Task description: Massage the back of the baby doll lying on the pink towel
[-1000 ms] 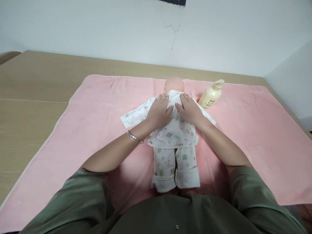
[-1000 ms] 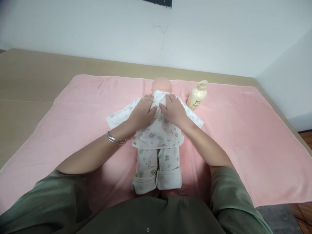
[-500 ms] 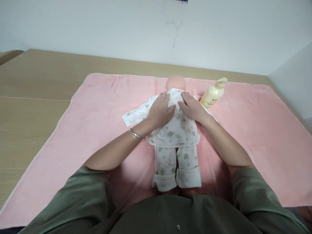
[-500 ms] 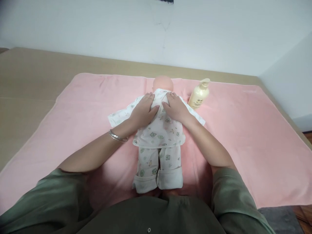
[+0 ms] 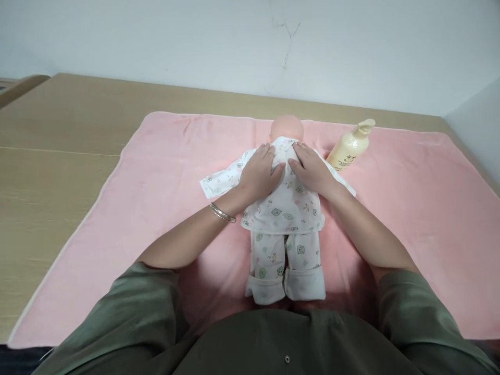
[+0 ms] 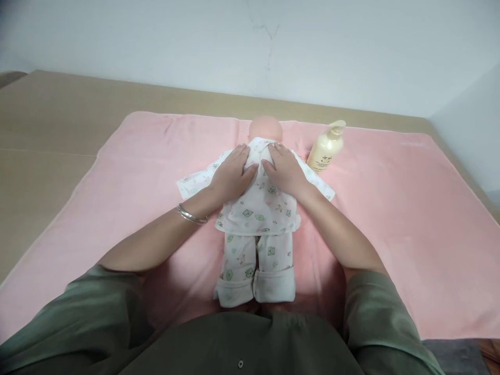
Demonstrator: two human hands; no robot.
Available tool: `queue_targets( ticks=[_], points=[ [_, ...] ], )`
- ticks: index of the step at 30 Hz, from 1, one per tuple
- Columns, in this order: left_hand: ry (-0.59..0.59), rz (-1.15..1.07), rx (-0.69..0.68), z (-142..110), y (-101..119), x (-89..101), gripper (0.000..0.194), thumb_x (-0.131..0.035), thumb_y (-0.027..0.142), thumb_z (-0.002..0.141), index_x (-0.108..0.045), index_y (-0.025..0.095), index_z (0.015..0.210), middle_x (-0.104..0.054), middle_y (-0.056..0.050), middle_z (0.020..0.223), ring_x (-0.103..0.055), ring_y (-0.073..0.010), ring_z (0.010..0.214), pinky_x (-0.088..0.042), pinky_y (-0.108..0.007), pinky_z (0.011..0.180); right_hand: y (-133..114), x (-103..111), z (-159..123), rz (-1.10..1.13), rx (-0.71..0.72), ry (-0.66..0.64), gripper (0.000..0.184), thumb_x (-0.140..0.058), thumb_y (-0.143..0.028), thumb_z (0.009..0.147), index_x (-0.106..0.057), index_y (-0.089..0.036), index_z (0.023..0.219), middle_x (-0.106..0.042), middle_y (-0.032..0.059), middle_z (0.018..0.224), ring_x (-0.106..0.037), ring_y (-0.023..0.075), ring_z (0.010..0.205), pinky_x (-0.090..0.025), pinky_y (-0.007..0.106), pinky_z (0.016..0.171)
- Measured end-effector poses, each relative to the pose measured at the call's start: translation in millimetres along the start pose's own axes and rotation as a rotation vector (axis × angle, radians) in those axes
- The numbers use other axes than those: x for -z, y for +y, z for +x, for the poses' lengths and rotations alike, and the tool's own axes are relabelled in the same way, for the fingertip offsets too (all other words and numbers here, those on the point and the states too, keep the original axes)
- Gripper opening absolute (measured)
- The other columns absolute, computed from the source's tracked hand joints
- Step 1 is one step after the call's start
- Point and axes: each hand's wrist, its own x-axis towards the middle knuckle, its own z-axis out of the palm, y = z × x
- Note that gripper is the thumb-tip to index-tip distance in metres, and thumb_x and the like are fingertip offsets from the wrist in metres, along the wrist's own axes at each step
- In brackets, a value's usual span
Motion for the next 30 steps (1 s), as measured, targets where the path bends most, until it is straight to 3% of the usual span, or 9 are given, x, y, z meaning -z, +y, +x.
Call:
queue_targets(
  ticks=[15,26,30],
  points=[
    [-0.099,0.044,0.04,3,2,9.0,0.066,-0.044,0.039,0.097,-0.034,-0.001,0.149,-0.031,-0.021,0.158,-0.023,-0.0314,0.151,-0.02,-0.046,0.125,-4,-12,-4,-0.044,-0.04,0.054,0.059,-0.032,-0.031,0.099,-0.038,0.002,0.148,-0.034,0.0198,0.153,-0.027,0.0325,0.144,-0.023,0.05,0.121],
    [-0.098,0.056,0.003,5,0,9.7,0.063,-0.043,0.039,0.097,-0.037,0.001,0.147,-0.037,-0.02,0.156,-0.03,-0.0302,0.148,-0.024,-0.047,0.124,-1,-13,-2,-0.08,-0.027,0.06,0.058,-0.032,-0.029,0.099,-0.038,0.003,0.147,-0.035,0.0197,0.152,-0.029,0.0323,0.143,-0.024,0.049,0.12],
    [-0.118,0.068,0.019,10,1,13.3,0.062,-0.045,0.038,0.096,-0.04,0.002,0.145,-0.042,-0.021,0.152,-0.036,-0.0316,0.145,-0.028,-0.048,0.122,-11,-12,-9,-0.081,-0.045,0.069,0.057,-0.034,-0.026,0.098,-0.04,0.003,0.146,-0.037,0.0202,0.151,-0.031,0.0322,0.142,-0.026,0.049,0.12]
  ],
)
